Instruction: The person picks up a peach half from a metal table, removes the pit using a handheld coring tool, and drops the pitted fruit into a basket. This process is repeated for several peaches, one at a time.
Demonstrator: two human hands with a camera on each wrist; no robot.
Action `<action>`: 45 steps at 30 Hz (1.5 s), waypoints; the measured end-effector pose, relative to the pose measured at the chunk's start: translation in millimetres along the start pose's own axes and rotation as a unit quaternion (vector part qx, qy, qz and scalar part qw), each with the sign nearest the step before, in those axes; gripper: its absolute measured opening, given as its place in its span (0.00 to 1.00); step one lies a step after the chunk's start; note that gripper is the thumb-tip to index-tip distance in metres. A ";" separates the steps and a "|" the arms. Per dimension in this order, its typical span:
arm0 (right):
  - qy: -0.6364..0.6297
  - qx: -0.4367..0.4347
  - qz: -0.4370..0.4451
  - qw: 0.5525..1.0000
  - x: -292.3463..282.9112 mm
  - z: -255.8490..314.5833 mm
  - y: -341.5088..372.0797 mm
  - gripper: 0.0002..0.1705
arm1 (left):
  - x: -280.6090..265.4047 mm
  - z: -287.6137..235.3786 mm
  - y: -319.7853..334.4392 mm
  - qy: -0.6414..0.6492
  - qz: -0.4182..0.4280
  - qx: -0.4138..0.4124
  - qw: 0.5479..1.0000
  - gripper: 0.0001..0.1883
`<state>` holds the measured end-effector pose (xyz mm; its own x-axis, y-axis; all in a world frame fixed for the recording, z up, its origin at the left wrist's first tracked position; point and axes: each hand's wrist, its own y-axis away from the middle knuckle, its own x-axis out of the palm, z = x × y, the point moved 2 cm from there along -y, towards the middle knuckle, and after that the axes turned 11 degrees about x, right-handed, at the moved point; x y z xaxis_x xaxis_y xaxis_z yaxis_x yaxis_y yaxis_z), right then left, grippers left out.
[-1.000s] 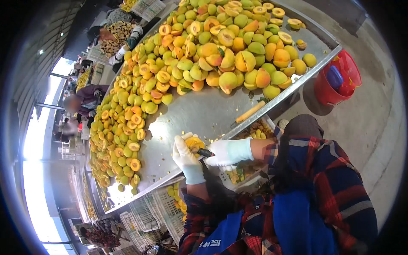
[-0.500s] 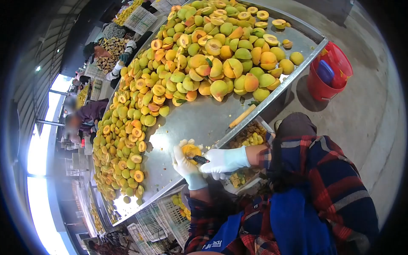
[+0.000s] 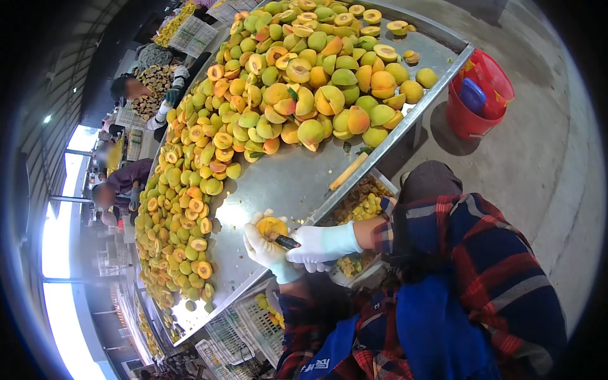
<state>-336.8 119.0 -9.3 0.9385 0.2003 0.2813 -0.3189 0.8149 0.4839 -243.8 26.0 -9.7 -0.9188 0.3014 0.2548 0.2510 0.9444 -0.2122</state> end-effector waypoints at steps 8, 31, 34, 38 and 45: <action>0.017 0.034 0.007 0.999 -5.6 -5.4 -12.8 0.19 | -7.3 -8.2 -15.0 -0.001 0.097 -0.041 0.994 0.20; -0.082 0.003 0.015 0.997 1.4 -11.0 -11.9 0.19 | 7.4 4.6 -8.5 0.142 0.071 -0.145 0.977 0.35; -0.005 0.011 -0.015 1.000 -7.7 1.1 -1.0 0.24 | 7.7 6.1 -7.7 0.177 0.067 -0.154 0.970 0.34; -0.007 -0.022 0.072 0.997 -13.7 -4.7 -4.2 0.27 | 7.8 7.2 -5.4 0.179 0.053 -0.126 0.974 0.34; 0.395 -0.138 -0.241 0.876 -3.7 -30.0 -10.6 0.25 | -34.3 32.4 -28.0 0.266 -0.023 -0.152 0.952 0.36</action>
<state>-332.9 126.0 -40.3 0.7887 0.0228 -0.6144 0.0805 0.9869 0.1400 -229.2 -15.1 -43.1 -0.6673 0.2059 0.7158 0.3644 0.9284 0.0727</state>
